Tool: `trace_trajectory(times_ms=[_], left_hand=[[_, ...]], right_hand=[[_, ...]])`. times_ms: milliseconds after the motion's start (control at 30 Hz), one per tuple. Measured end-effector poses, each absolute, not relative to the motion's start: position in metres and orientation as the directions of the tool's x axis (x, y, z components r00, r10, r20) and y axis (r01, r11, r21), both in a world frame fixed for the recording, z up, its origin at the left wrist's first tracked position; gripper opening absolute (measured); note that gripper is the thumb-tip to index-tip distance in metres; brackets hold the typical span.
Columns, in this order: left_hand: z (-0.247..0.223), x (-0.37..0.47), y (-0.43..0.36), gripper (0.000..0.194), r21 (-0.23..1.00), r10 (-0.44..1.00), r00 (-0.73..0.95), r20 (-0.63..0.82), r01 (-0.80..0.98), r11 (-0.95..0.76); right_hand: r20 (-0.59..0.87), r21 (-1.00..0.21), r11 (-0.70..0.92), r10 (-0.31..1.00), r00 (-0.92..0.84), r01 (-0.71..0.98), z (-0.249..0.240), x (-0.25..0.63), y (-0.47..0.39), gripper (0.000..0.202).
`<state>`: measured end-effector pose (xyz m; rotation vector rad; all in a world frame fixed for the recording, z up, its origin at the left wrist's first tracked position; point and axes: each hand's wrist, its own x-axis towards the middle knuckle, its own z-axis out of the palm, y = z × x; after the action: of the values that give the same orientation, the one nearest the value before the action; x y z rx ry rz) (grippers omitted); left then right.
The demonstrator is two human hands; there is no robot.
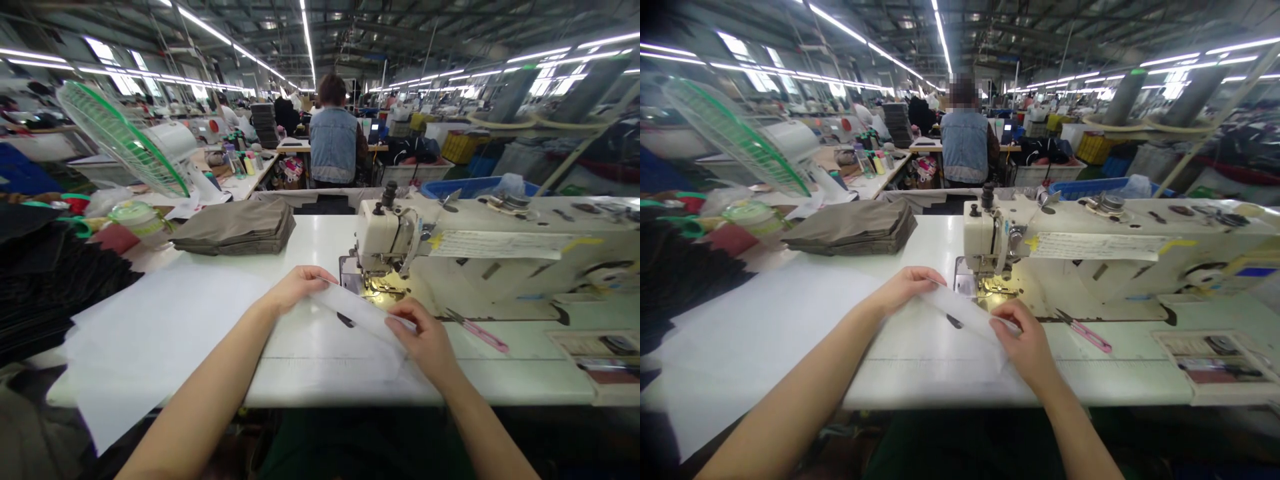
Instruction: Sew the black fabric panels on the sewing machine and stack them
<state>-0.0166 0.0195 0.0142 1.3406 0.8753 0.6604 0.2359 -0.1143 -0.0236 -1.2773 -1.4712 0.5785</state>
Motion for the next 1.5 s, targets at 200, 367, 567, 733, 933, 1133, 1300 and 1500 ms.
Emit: trace_trajectory(times_ms=[200,367,567,733,933,1133,1300,1500], left_hand=[[0.009,-0.011,0.023,0.014,0.998,0.881,0.473,-0.022,-0.041,0.047],[0.008,-0.007,0.02,0.021,0.988,0.893,0.447,0.051,-0.151,0.02],[0.009,-0.006,0.018,0.025,0.977,0.882,0.462,0.09,-0.213,0.011],[0.009,-0.007,0.018,0.024,0.975,0.882,0.462,0.097,-0.222,0.009],[0.008,-0.008,0.02,0.024,0.977,0.877,0.471,0.1,-0.213,0.004],[0.017,-0.015,0.018,0.019,0.998,0.859,0.509,0.059,-0.006,-0.065],[0.027,-0.015,0.007,0.031,0.969,0.772,0.603,-0.2,0.237,0.066],[0.035,-0.009,0.0,0.039,0.921,0.621,0.721,-0.307,0.389,0.004]], right_hand=[[0.708,-0.386,0.628,0.671,-0.219,0.675,-0.024,0.23,-0.127,0.024],[0.697,-0.171,0.633,0.619,-0.361,0.755,-0.023,0.224,-0.13,0.021],[0.684,-0.126,0.617,0.621,-0.383,0.776,-0.023,0.222,-0.131,0.02],[0.687,-0.101,0.619,0.61,-0.395,0.779,-0.024,0.223,-0.131,0.021],[0.69,-0.146,0.63,0.617,-0.378,0.762,-0.024,0.223,-0.132,0.023],[0.599,-0.739,0.455,0.781,0.177,0.496,-0.02,0.233,-0.129,0.009],[0.105,-0.994,0.095,0.877,0.47,0.044,-0.02,0.25,-0.123,0.036],[0.081,-0.994,0.106,0.88,0.468,-0.028,-0.019,0.258,-0.118,0.041]])
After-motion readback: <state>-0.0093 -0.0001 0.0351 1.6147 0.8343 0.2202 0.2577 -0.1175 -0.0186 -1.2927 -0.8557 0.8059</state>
